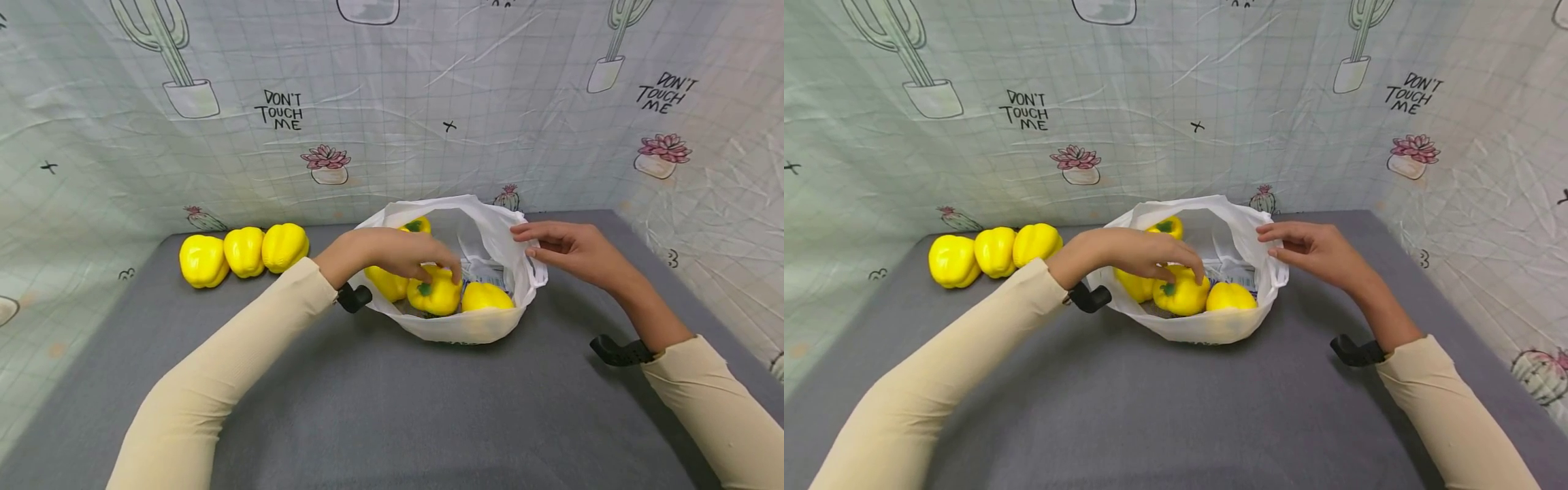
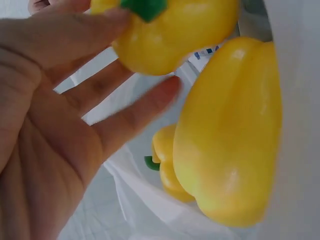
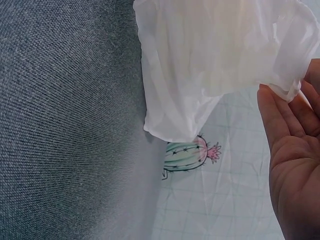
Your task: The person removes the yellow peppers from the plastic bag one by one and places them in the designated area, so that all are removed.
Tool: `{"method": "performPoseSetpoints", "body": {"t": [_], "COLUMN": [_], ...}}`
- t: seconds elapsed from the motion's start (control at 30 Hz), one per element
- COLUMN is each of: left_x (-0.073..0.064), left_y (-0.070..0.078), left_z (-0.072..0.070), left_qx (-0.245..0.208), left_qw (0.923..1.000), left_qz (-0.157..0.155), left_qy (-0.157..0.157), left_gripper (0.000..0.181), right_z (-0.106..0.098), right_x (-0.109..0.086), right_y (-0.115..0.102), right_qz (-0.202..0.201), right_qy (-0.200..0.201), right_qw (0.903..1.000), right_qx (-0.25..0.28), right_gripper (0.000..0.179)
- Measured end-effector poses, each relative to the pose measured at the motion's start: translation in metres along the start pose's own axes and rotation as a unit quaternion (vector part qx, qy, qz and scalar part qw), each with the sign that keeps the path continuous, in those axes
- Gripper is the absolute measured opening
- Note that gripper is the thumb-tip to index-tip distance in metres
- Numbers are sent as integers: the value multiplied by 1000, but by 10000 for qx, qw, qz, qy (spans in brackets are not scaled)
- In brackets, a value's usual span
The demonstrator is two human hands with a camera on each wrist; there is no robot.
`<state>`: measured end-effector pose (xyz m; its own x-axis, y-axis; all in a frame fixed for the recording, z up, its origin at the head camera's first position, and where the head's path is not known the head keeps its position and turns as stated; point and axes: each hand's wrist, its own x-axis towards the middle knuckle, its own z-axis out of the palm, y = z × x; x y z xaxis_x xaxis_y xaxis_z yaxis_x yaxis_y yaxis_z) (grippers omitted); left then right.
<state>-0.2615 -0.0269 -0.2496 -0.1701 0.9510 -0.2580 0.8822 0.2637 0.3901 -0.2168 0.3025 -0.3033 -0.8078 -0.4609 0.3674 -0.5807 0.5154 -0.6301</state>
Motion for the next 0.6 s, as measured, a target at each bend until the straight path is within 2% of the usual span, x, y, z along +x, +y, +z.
{"method": "performPoseSetpoints", "body": {"t": [0.13,0.2,0.3,0.37,0.47,0.6], "left_x": [4,6,8,9,9,13], "left_y": [-4,-7,-8,-8,-6,-6], "left_z": [-1,-1,-1,-1,-2,-1], "left_qx": [187,380,543,516,393,279], "left_qw": [9985,9962,9927,9918,9924,9928], "left_qz": [144,149,-14,-218,-551,-854], "left_qy": [495,774,1080,1150,1028,792], "left_gripper": [9,10,16,18,16,41], "right_z": [1,2,2,2,2,1], "right_x": [0,1,0,0,0,-1], "right_y": [1,1,1,2,2,2], "right_qz": [9,30,33,3,-19,-33], "right_qy": [-9,-10,-2,-1,9,27], "right_qw": [10000,10000,10000,10000,10000,10000], "right_qx": [-7,-26,-63,-78,-84,-76], "right_gripper": [32,31,31,31,32,32]}}
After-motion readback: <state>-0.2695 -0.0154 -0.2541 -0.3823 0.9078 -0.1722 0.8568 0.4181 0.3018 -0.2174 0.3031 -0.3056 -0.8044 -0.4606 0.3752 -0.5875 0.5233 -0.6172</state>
